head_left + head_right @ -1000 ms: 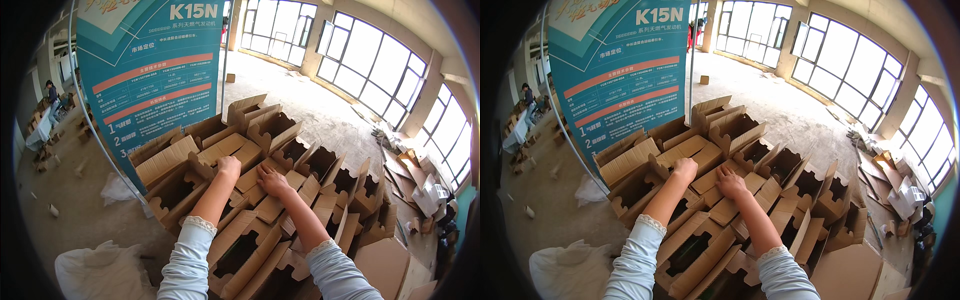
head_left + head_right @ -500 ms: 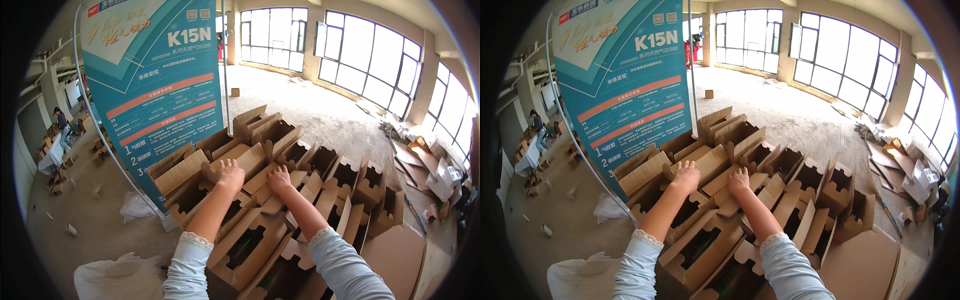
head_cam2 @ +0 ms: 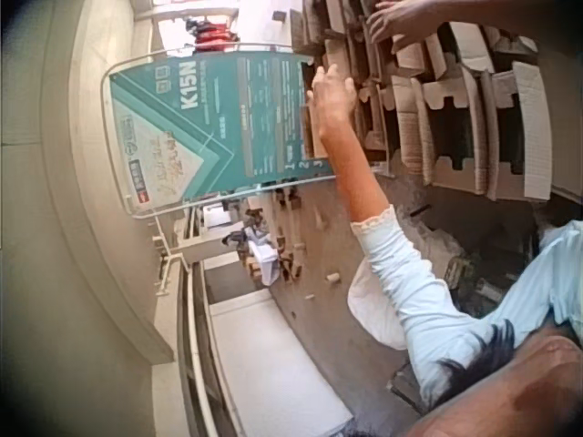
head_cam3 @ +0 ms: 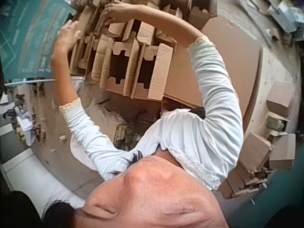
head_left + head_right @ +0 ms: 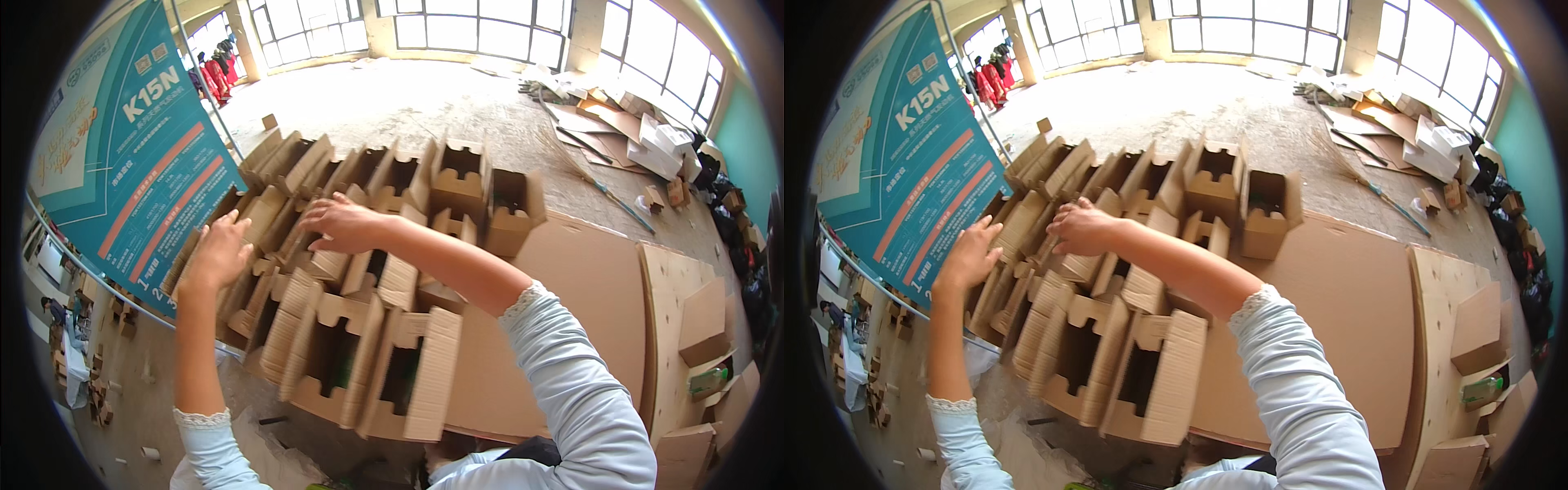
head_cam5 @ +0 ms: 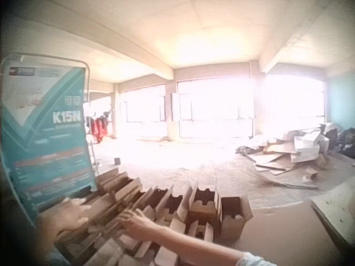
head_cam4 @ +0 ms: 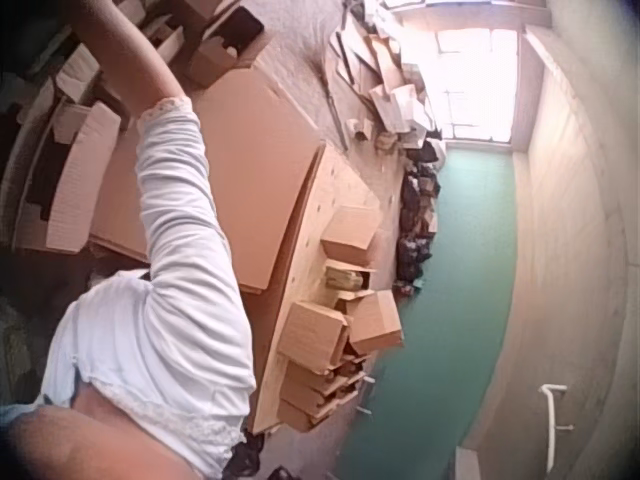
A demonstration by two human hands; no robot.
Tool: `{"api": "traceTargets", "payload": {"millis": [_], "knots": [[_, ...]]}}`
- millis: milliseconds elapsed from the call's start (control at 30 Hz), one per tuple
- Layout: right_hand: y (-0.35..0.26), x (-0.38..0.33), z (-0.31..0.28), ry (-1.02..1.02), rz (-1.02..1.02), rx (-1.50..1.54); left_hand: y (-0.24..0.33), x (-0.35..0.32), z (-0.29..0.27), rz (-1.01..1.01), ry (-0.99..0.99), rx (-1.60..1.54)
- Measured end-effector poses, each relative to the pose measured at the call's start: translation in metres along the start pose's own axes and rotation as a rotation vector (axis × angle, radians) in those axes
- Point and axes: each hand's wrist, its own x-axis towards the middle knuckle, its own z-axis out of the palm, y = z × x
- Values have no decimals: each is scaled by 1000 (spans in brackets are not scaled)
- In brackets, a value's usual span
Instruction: The person picks up plastic bottles from a shopping cart and places them one at a time into cardboard boxes on a table, then organizes the boxes on the table.
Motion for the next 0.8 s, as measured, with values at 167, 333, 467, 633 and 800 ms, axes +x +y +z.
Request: {"api": "traceTargets", "payload": {"millis": [167,333,467,633,800], "knots": [[72,-150,-35,555,389,4,110,18,-37,185,-18,-110],[176,-317,-41,1032,961,-172,274,70,-22,403,-99,-328],[203,-373,3,765,1187,102,362,110,42,442,-170,-318],[231,-384,52,693,1105,436,418,159,134,212,-16,-409],[252,-375,66,871,874,711,450,171,167,250,62,-438]]}}
